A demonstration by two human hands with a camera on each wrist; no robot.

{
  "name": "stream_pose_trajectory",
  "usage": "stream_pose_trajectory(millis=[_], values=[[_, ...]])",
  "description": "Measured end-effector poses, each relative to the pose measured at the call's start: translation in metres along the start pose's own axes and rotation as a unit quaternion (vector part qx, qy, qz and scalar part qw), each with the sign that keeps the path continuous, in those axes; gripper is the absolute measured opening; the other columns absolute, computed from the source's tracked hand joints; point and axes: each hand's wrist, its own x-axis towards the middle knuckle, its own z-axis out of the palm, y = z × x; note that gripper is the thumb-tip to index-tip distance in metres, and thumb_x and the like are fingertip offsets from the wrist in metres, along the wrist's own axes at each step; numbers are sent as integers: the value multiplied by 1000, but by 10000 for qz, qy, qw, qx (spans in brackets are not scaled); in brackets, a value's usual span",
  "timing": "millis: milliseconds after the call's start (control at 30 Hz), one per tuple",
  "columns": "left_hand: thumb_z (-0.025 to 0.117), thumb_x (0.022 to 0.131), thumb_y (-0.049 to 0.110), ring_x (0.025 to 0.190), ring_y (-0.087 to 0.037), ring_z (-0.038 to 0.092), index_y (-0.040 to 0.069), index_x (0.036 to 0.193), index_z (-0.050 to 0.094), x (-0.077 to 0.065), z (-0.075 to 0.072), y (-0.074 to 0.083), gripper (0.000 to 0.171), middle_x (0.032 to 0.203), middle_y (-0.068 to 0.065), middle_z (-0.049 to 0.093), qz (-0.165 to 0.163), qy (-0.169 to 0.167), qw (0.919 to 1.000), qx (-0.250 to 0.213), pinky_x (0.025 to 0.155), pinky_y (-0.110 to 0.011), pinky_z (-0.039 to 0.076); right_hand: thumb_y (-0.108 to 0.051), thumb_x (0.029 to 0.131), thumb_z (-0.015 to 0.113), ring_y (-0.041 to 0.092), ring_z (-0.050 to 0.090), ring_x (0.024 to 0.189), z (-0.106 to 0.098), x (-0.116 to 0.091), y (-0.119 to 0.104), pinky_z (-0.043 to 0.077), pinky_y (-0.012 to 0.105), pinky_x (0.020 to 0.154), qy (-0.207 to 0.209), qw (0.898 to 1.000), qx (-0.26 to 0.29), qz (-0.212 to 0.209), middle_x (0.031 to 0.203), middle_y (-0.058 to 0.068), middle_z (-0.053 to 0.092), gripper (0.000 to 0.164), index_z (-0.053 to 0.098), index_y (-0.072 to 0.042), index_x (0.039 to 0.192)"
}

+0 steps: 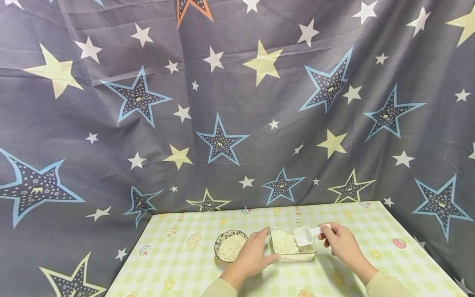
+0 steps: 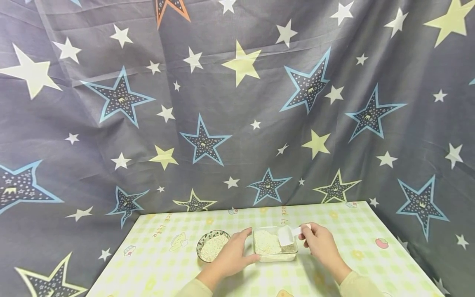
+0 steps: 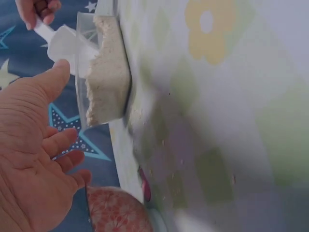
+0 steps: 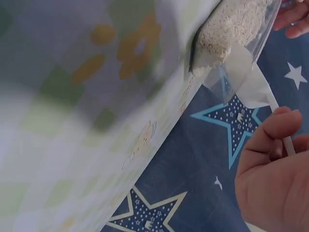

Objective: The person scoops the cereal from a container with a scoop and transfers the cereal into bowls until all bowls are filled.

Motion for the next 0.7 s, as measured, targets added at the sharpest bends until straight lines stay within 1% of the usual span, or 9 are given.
stream_pose_trajectory(millis=[67, 133, 300, 400, 500, 600, 700], values=[[82, 92, 47, 147, -37, 53, 6, 163, 41, 2, 4, 1, 91, 158, -15, 57, -90, -11, 9999, -68, 121, -58, 47, -25, 112, 51, 15, 62, 67, 4, 1, 1, 49, 27, 47, -117, 9998, -134, -75, 89, 2, 73, 36, 71, 1, 128], [82, 93, 46, 146, -37, 54, 6, 162, 41, 4, 7, 1, 90, 156, -15, 58, -161, -16, 9998, -82, 121, -58, 47, -24, 112, 52, 16, 61, 66, 8, 3, 1, 46, 27, 46, -236, 9997, -66, 18, 88, 2, 73, 37, 70, 2, 130], [81, 94, 43, 143, -36, 57, 6, 162, 42, 8, 13, 0, 87, 154, -13, 61, -196, -25, 9998, -24, 119, -55, 49, -22, 112, 49, 14, 60, 65, 12, 5, 5, 44, 26, 48, -361, 9975, 371, 474, 84, 1, 72, 39, 66, 7, 130], [81, 94, 43, 142, -35, 58, 7, 162, 41, 9, 13, 1, 87, 153, -11, 61, -241, -39, 9997, -37, 118, -55, 50, -23, 113, 46, 12, 59, 66, 15, 6, 10, 45, 26, 52, -537, 9935, 669, 742, 81, -1, 71, 38, 65, 8, 124], [82, 93, 44, 141, -34, 58, 7, 162, 40, 10, 12, 1, 89, 152, -11, 62, -260, -65, 9996, -8, 118, -55, 51, -24, 113, 45, 11, 60, 65, 20, 4, 13, 46, 25, 52, -705, 9878, 964, 995, 81, -1, 71, 38, 66, 7, 121], [83, 92, 45, 140, -35, 59, 7, 162, 40, 12, 11, 0, 90, 152, -11, 62, -225, -42, 9997, 92, 118, -55, 51, -25, 113, 46, 10, 61, 63, 27, 1, 14, 45, 21, 50, -798, 9844, 1134, 1086, 83, 1, 73, 41, 66, 9, 120], [83, 91, 46, 141, -36, 59, 8, 162, 41, 12, 10, -1, 91, 151, -12, 63, -219, 3, 9996, 154, 118, -56, 50, -25, 112, 48, 9, 64, 62, 36, -1, 11, 43, 20, 48, -745, 9836, 1233, 1086, 86, 1, 76, 39, 66, 9, 120]])
